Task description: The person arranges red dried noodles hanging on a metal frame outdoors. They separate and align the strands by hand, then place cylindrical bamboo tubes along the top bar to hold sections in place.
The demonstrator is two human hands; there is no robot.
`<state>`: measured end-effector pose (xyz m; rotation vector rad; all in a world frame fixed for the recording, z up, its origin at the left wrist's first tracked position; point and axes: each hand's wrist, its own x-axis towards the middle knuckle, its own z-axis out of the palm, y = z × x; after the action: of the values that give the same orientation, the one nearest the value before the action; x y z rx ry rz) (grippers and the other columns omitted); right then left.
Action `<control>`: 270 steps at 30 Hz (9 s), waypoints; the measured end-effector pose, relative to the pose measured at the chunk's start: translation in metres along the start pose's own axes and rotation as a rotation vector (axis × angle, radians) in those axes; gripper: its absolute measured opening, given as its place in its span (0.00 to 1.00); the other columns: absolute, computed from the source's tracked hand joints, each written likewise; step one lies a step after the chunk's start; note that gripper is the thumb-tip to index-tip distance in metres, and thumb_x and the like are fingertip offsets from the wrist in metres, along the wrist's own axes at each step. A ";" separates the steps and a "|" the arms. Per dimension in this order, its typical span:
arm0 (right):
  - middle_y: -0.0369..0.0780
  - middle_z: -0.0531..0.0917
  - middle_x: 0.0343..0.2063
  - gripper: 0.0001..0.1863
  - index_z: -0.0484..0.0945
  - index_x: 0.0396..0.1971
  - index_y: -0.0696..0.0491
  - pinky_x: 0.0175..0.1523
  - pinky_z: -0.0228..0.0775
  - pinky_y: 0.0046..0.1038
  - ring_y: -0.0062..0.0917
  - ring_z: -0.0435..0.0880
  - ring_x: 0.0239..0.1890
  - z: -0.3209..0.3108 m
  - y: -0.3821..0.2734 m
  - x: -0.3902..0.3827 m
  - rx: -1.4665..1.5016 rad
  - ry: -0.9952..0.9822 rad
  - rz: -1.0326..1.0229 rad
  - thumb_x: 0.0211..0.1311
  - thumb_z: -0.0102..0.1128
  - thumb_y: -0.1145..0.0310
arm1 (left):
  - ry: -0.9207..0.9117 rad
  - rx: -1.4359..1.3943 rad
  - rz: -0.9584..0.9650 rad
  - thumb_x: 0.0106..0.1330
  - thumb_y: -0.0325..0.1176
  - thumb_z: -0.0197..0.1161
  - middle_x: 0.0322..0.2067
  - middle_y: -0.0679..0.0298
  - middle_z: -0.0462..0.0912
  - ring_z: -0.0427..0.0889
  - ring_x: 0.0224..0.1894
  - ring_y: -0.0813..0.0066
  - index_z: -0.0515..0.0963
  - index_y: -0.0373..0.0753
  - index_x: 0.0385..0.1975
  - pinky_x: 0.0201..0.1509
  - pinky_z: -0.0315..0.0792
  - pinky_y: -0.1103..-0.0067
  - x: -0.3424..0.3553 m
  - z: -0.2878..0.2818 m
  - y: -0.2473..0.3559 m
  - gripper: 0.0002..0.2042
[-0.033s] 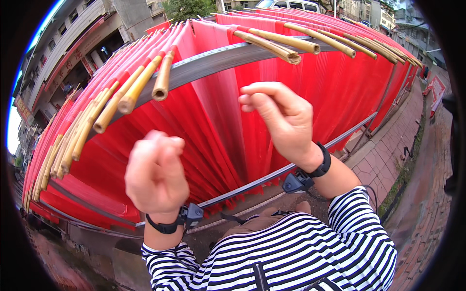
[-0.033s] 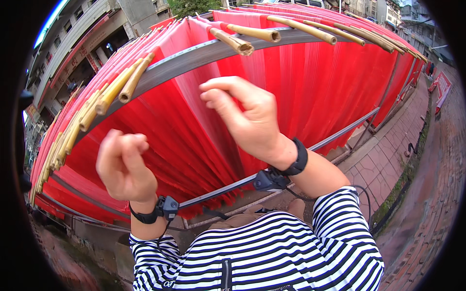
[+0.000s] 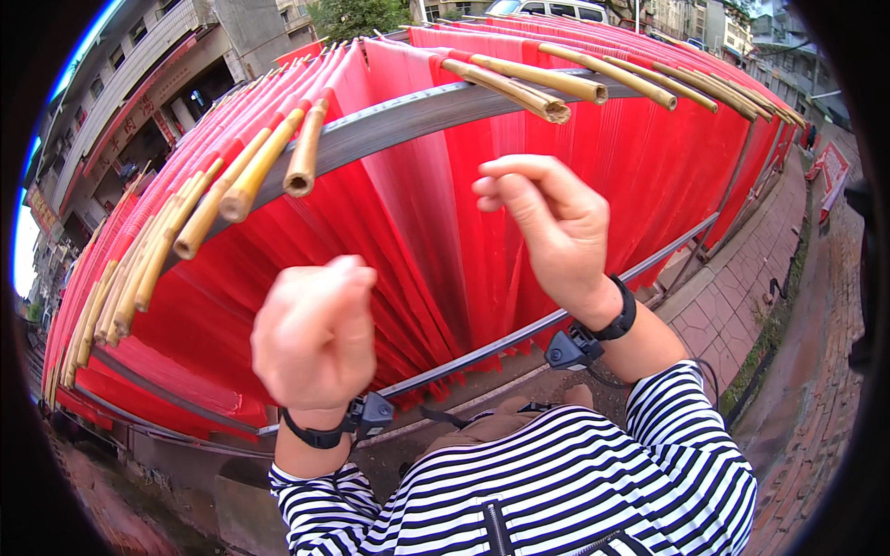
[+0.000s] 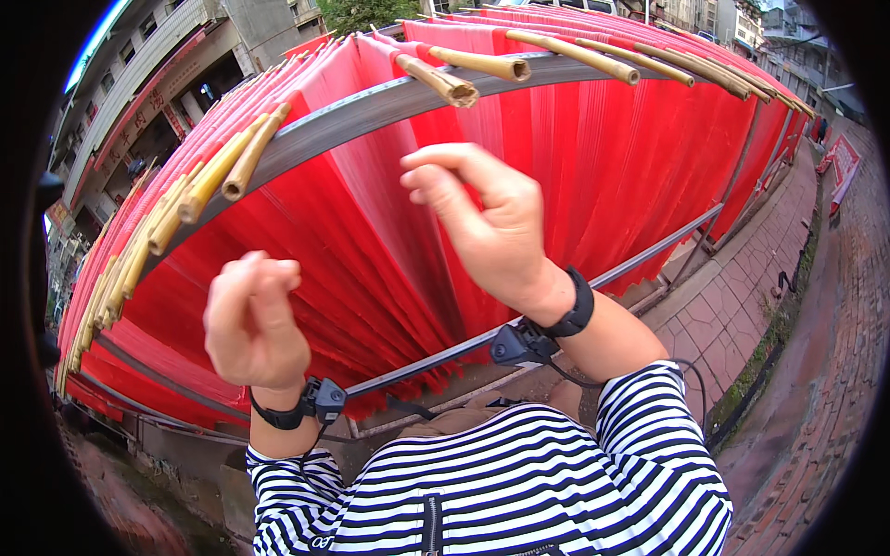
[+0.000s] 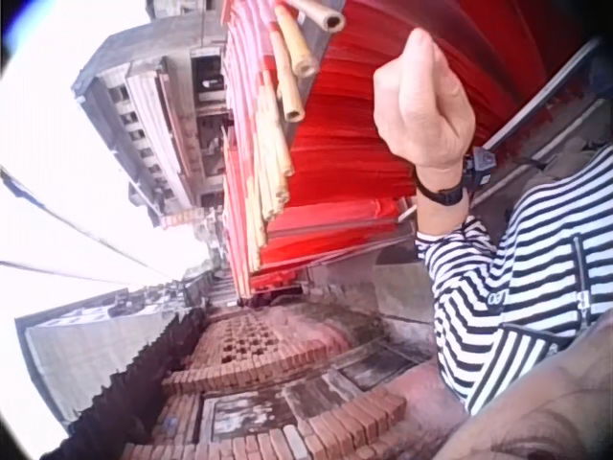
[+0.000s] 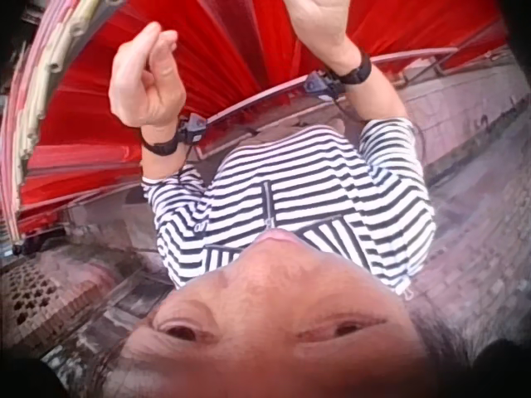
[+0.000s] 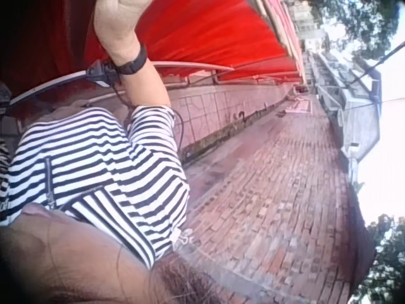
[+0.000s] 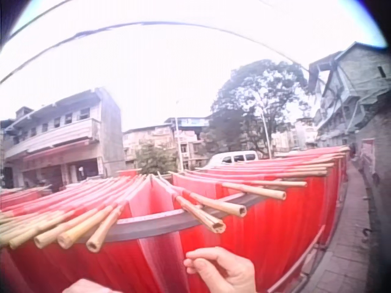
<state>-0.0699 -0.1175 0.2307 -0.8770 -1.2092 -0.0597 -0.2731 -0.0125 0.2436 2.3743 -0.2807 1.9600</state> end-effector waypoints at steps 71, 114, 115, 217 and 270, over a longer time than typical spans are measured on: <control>0.44 0.84 0.46 0.13 0.72 0.56 0.59 0.55 0.78 0.26 0.24 0.85 0.46 -0.128 0.010 0.017 0.030 0.306 -0.014 0.77 0.49 0.72 | 0.464 -0.040 -0.293 0.77 0.26 0.52 0.38 0.52 0.85 0.87 0.36 0.69 0.64 0.30 0.63 0.42 0.85 0.78 0.011 0.090 0.003 0.18; 0.45 0.79 0.54 0.25 0.62 0.69 0.60 0.67 0.69 0.31 0.27 0.79 0.58 -0.009 0.016 0.046 0.388 -0.269 0.035 0.76 0.50 0.76 | 0.336 0.023 -0.664 0.73 0.23 0.58 0.31 0.62 0.85 0.84 0.33 0.79 0.80 0.32 0.45 0.39 0.79 0.84 -0.055 0.038 -0.001 0.06; 0.45 0.79 0.54 0.25 0.62 0.69 0.60 0.67 0.69 0.31 0.26 0.79 0.58 -0.005 0.016 0.046 0.391 -0.274 0.043 0.76 0.50 0.76 | 0.332 0.015 -0.671 0.73 0.23 0.58 0.31 0.62 0.85 0.84 0.33 0.79 0.80 0.32 0.45 0.39 0.79 0.84 -0.056 0.037 -0.003 0.06; 0.40 0.85 0.39 0.13 0.75 0.53 0.58 0.46 0.77 0.22 0.18 0.84 0.36 -0.242 0.048 0.044 -0.168 0.370 0.059 0.77 0.51 0.67 | 0.178 -0.122 -0.800 0.74 0.23 0.56 0.31 0.64 0.83 0.81 0.34 0.81 0.80 0.33 0.45 0.39 0.77 0.84 -0.067 0.118 -0.008 0.06; 0.30 0.76 0.30 0.15 0.79 0.52 0.60 0.44 0.75 0.16 0.11 0.78 0.34 -0.066 0.037 0.082 -0.170 -0.171 -0.317 0.66 0.64 0.79 | 0.247 -0.005 -0.855 0.73 0.23 0.58 0.31 0.65 0.84 0.82 0.33 0.82 0.81 0.33 0.43 0.38 0.76 0.85 -0.094 0.066 -0.012 0.05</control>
<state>0.0317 -0.1001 0.2733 -0.8422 -1.5134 -0.3532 -0.2244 -0.0009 0.1402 1.7406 0.6301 1.7365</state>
